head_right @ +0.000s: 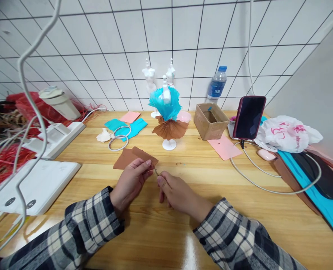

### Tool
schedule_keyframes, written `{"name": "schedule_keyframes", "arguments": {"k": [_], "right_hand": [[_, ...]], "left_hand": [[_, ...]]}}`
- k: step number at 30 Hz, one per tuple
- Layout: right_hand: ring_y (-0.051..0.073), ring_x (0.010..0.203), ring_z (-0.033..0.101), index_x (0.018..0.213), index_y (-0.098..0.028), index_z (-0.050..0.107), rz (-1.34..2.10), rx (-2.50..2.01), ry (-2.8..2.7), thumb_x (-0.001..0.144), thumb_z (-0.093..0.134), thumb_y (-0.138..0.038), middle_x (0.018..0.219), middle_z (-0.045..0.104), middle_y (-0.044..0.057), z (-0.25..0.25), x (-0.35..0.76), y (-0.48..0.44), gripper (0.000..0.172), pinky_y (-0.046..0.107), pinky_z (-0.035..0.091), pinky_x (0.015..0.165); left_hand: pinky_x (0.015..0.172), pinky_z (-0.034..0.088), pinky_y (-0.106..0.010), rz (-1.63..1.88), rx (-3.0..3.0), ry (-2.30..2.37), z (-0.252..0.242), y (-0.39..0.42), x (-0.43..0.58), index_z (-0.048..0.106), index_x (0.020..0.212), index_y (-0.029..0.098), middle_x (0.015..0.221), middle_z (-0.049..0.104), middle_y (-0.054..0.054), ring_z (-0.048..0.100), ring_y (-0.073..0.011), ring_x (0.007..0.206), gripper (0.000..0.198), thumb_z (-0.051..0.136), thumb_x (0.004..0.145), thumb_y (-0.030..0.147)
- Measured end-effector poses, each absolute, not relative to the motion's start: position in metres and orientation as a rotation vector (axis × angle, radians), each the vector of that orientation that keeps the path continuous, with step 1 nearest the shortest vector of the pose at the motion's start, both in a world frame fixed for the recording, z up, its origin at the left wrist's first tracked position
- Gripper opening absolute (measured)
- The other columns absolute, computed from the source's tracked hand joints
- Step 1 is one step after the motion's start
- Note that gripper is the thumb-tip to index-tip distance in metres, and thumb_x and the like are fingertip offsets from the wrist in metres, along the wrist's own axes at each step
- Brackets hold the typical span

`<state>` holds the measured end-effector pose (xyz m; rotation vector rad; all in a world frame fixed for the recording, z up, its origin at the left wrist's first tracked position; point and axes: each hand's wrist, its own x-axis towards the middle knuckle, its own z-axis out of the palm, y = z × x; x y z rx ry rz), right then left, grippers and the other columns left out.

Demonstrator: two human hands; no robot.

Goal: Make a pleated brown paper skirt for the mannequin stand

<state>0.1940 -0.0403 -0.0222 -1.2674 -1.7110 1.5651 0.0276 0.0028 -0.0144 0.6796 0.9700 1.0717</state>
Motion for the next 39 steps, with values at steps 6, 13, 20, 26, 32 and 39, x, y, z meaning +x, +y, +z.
{"name": "schedule_keyframes", "arguments": {"k": [6,13,20,26,32,39], "right_hand": [[0.012,0.05,0.045,0.082,-0.023,0.045,1.377,-1.314,-1.769,0.097,0.024,-0.056,0.055,0.046,-0.005,-0.018,0.199,-0.038,0.042,0.024,0.037,0.051],[0.014,0.057,0.044,0.078,-0.023,0.046,1.309,-1.328,-1.822,0.097,0.027,-0.055,0.061,0.045,-0.004,-0.021,0.203,-0.031,0.042,0.026,0.035,0.057],[0.013,0.054,0.043,0.076,-0.021,0.048,1.388,-1.376,-1.83,0.096,0.03,-0.054,0.058,0.043,-0.004,-0.017,0.206,-0.029,0.042,0.025,0.034,0.055],[0.012,0.051,0.042,0.078,-0.021,0.048,1.379,-1.429,-1.832,0.097,0.027,-0.053,0.054,0.043,-0.005,-0.016,0.206,-0.029,0.043,0.024,0.033,0.054],[0.012,0.051,0.043,0.08,-0.021,0.048,1.357,-1.409,-1.831,0.098,0.025,-0.054,0.055,0.044,-0.005,-0.021,0.206,-0.031,0.044,0.024,0.034,0.054],[0.012,0.053,0.042,0.077,-0.021,0.046,1.349,-1.422,-1.833,0.097,0.028,-0.051,0.056,0.043,-0.005,-0.019,0.206,-0.028,0.041,0.025,0.034,0.055]], "left_hand": [[0.069,0.046,-0.022,0.989,0.744,0.961,-0.015,0.007,0.024,0.067,0.075,0.015,0.073,0.066,0.001,0.059,-0.0093,0.069,0.019,0.081,0.067,0.025],[0.072,0.044,-0.024,0.911,0.842,0.922,-0.015,0.007,0.025,0.07,0.079,0.016,0.08,0.07,-0.002,0.061,-0.0124,0.074,0.018,0.08,0.067,0.026],[0.068,0.045,-0.023,0.923,0.853,0.929,-0.017,0.008,0.024,0.067,0.077,0.016,0.073,0.067,0.0,0.058,-0.0104,0.068,0.016,0.077,0.071,0.026],[0.07,0.046,-0.023,0.925,0.816,0.935,-0.019,0.009,0.023,0.065,0.075,0.015,0.072,0.066,0.001,0.059,-0.01,0.067,0.017,0.077,0.072,0.026],[0.068,0.046,-0.022,0.915,0.833,0.946,-0.019,0.008,0.024,0.067,0.076,0.015,0.073,0.067,0.0,0.059,-0.0096,0.067,0.017,0.079,0.069,0.026],[0.067,0.045,-0.021,0.907,0.838,0.956,-0.016,0.007,0.025,0.067,0.073,0.015,0.069,0.067,0.001,0.06,-0.0094,0.066,0.018,0.08,0.067,0.026]]}}
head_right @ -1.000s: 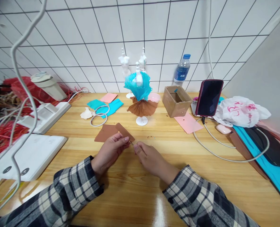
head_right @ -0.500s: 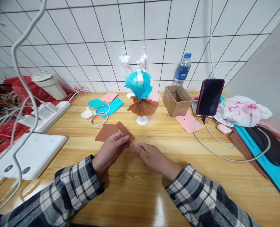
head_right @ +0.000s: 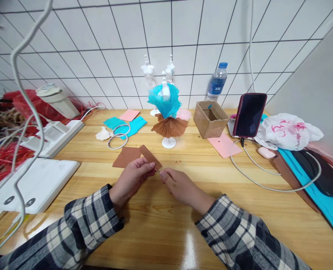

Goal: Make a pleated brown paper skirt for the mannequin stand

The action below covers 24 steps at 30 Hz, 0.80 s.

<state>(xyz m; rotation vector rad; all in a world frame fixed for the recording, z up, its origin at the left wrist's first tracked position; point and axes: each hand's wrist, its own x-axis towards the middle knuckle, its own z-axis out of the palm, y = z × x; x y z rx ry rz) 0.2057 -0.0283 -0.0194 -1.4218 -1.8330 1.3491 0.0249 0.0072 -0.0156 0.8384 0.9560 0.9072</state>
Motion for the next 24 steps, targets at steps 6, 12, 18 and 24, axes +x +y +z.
{"name": "schedule_keyframes", "arguments": {"k": [6,12,18,24], "right_hand": [[0.012,0.052,0.04,0.076,-0.021,0.045,1.406,-1.419,-1.79,0.097,0.03,-0.049,0.055,0.041,-0.006,-0.0185,0.2054,-0.027,0.038,0.025,0.033,0.055],[0.011,0.05,0.038,0.075,-0.021,0.045,1.481,-1.411,-1.743,0.096,0.031,-0.05,0.053,0.04,-0.006,-0.0149,0.205,-0.0266,0.038,0.024,0.032,0.052],[0.011,0.049,0.036,0.074,-0.021,0.043,1.532,-1.39,-1.725,0.095,0.034,-0.05,0.054,0.039,-0.006,-0.0164,0.2069,-0.0256,0.037,0.024,0.03,0.05],[0.01,0.052,0.035,0.069,-0.021,0.039,1.506,-1.376,-1.81,0.095,0.035,-0.047,0.057,0.038,-0.006,-0.0157,0.2075,-0.0242,0.037,0.023,0.029,0.051]], "left_hand": [[0.067,0.045,-0.021,0.913,0.832,0.96,-0.0135,0.0059,0.0257,0.064,0.068,0.015,0.066,0.068,0.001,0.06,-0.0093,0.066,0.021,0.082,0.066,0.026],[0.066,0.045,-0.021,0.892,0.868,0.947,-0.0155,0.0068,0.0254,0.068,0.072,0.015,0.067,0.067,0.001,0.06,-0.0095,0.065,0.018,0.08,0.068,0.027],[0.066,0.044,-0.022,0.897,0.864,0.959,-0.0156,0.0061,0.0256,0.069,0.075,0.015,0.068,0.068,0.0,0.059,-0.0095,0.065,0.017,0.08,0.068,0.027],[0.069,0.044,-0.023,0.88,0.882,0.96,-0.0178,0.0072,0.0253,0.068,0.075,0.015,0.073,0.069,-0.001,0.06,-0.0107,0.069,0.018,0.079,0.069,0.028]]}}
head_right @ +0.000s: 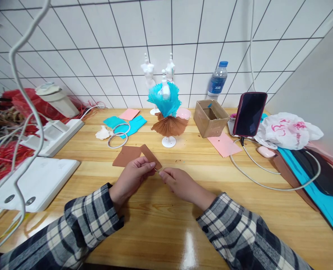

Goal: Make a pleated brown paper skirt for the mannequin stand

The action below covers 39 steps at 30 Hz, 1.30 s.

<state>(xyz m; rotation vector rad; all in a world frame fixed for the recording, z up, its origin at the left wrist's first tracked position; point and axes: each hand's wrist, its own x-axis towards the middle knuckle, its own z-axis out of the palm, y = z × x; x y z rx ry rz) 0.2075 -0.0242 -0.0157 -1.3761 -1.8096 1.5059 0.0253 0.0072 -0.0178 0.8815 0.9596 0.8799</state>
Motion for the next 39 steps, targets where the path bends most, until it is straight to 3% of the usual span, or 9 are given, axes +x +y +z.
{"name": "schedule_keyframes", "arguments": {"k": [4,13,28,39], "right_hand": [[0.009,0.05,0.037,0.067,-0.021,0.038,1.452,-1.416,-1.886,0.096,0.035,-0.045,0.056,0.039,-0.006,-0.011,0.207,-0.025,0.038,0.023,0.03,0.05],[0.01,0.041,0.053,0.086,-0.024,0.035,1.544,-1.421,-1.758,0.098,0.026,-0.055,0.058,0.056,-0.006,-0.022,0.2,-0.035,0.034,0.019,0.038,0.041],[0.008,0.04,0.053,0.092,-0.023,0.037,1.507,-1.35,-1.816,0.099,0.021,-0.055,0.076,0.071,0.0,-0.022,0.198,-0.038,0.037,0.021,0.04,0.044],[0.009,0.04,0.053,0.094,-0.024,0.037,1.457,-1.368,-1.791,0.098,0.022,-0.056,0.083,0.073,0.0,-0.021,0.196,-0.036,0.036,0.024,0.043,0.046]], "left_hand": [[0.071,0.045,-0.023,0.915,0.852,0.967,-0.016,0.007,0.024,0.067,0.079,0.016,0.079,0.068,0.0,0.06,-0.0117,0.075,0.018,0.079,0.069,0.027],[0.07,0.045,-0.022,0.935,0.769,0.957,-0.014,0.006,0.026,0.063,0.072,0.015,0.072,0.064,0.001,0.058,-0.0092,0.068,0.021,0.079,0.07,0.028],[0.073,0.044,-0.024,1.014,0.798,1.023,-0.014,0.0,0.03,0.068,0.082,0.016,0.082,0.067,-0.002,0.059,-0.0123,0.078,0.021,0.077,0.071,0.032],[0.073,0.043,-0.026,0.989,0.819,1.036,-0.008,-0.002,0.034,0.066,0.072,0.017,0.075,0.066,0.0,0.058,-0.0126,0.073,0.019,0.078,0.069,0.032]]}}
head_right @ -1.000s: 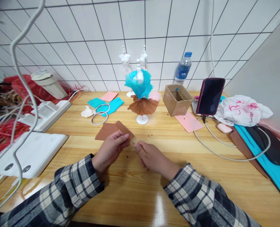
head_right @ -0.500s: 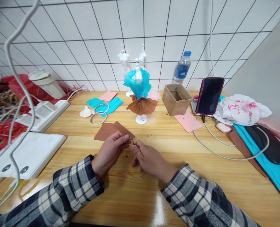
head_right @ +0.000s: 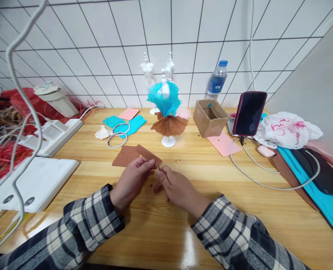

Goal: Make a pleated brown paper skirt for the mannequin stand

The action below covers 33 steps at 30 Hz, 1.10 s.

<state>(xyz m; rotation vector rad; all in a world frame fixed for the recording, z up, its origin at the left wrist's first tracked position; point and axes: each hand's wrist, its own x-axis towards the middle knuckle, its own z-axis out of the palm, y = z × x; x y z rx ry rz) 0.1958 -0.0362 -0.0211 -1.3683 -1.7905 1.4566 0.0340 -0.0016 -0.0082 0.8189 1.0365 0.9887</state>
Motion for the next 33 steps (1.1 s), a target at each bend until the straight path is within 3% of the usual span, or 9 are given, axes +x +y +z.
{"name": "schedule_keyframes", "arguments": {"k": [10,33], "right_hand": [[0.01,0.037,0.051,0.089,-0.025,0.037,1.433,-1.371,-1.746,0.097,0.024,-0.058,0.083,0.073,-0.001,-0.0251,0.1949,-0.0359,0.036,0.025,0.041,0.045],[0.009,0.037,0.05,0.089,-0.025,0.037,1.455,-1.357,-1.719,0.096,0.024,-0.062,0.082,0.073,-0.001,-0.0256,0.1947,-0.0357,0.04,0.024,0.039,0.042]], "left_hand": [[0.073,0.042,-0.025,1.004,0.839,1.025,-0.0104,-0.0006,0.0343,0.069,0.082,0.017,0.08,0.067,-0.001,0.058,-0.0129,0.076,0.02,0.077,0.07,0.032],[0.074,0.043,-0.025,1.007,0.824,1.028,-0.0137,-0.0005,0.0325,0.067,0.076,0.017,0.076,0.065,0.0,0.058,-0.012,0.075,0.02,0.078,0.07,0.033]]}}
